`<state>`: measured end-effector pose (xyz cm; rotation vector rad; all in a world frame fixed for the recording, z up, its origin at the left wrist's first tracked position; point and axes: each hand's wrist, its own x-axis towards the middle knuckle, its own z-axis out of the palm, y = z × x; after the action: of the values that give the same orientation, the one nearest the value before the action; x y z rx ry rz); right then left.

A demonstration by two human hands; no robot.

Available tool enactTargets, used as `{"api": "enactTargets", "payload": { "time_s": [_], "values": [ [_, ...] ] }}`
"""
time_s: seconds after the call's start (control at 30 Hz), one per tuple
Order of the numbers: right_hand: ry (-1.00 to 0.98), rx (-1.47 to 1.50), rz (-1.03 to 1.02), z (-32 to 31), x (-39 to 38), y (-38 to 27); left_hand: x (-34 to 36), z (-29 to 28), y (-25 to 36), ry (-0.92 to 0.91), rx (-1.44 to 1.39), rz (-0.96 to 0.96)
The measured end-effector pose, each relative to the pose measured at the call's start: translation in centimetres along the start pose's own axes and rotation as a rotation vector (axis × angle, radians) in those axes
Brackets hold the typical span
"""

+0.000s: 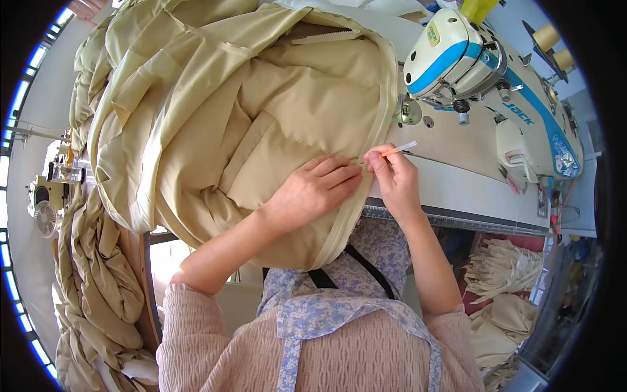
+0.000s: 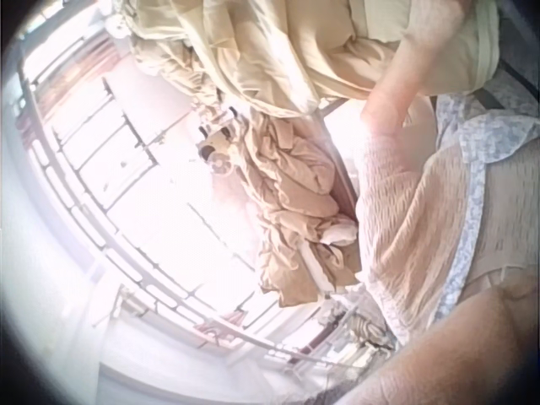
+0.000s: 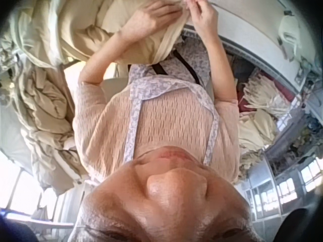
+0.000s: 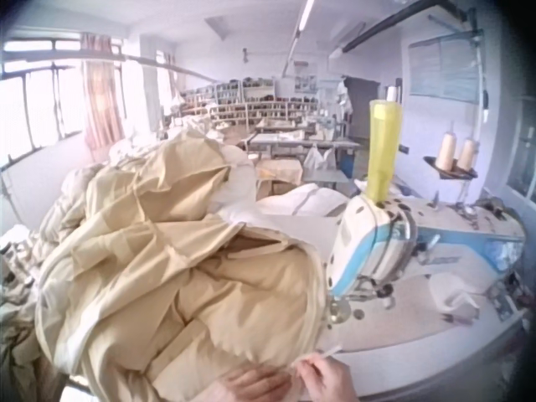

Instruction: The person sews a zipper onto a beige fabric item using a sewing machine. They guide the fabric and zipper under the needle, adjust the material, and trim threads with scissors. The work continues across multiple sections of the item.

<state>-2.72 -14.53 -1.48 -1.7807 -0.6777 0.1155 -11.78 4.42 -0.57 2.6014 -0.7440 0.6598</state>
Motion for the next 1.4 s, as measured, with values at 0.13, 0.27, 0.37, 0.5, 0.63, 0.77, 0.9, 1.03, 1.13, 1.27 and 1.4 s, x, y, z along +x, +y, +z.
{"api": "enactTargets", "payload": {
  "time_s": [0.13,0.27,0.37,0.5,0.63,0.77,0.9,1.03,1.13,1.27,1.4],
  "values": [
    [-0.008,-0.048,-0.025,0.2,0.2,0.1,0.0,0.0,0.0,0.009,-0.003,-0.007],
    [0.007,-0.107,-0.077,0.2,0.3,0.6,0.0,0.0,-0.1,0.016,-0.004,0.001],
    [-0.005,-0.125,-0.074,0.3,0.2,0.6,0.1,-0.1,-0.2,0.009,-0.008,0.004],
    [0.040,-0.044,-0.129,-0.9,-0.2,0.8,0.2,-0.2,-0.2,0.006,-0.031,0.007],
    [-0.020,-0.078,-0.062,-4.0,-2.4,-2.0,0.5,-0.8,-0.1,-0.014,-0.141,-0.068],
    [-0.174,-0.469,-0.308,-4.9,-3.1,-4.0,6.6,-1.1,-1.5,-0.061,-0.112,-0.228],
    [-0.265,-0.528,-0.317,-3.9,-3.2,-5.3,9.3,5.3,-6.8,0.047,0.101,-0.108],
    [-0.130,-0.363,-0.219,-5.8,-3.3,-6.1,3.5,2.4,-5.3,-0.049,0.148,-0.078],
    [-0.077,-0.485,-0.237,-5.7,-2.0,-5.2,-0.5,-1.7,-1.9,-0.143,0.034,-0.097],
    [-0.134,-0.667,-0.506,-1.9,4.1,-4.1,-2.1,-2.7,1.1,-0.184,-0.023,-0.126],
    [-0.196,-1.078,0.058,-1.7,8.6,-1.8,-2.0,-2.1,1.5,-0.166,0.000,-0.132]
  ]
}}
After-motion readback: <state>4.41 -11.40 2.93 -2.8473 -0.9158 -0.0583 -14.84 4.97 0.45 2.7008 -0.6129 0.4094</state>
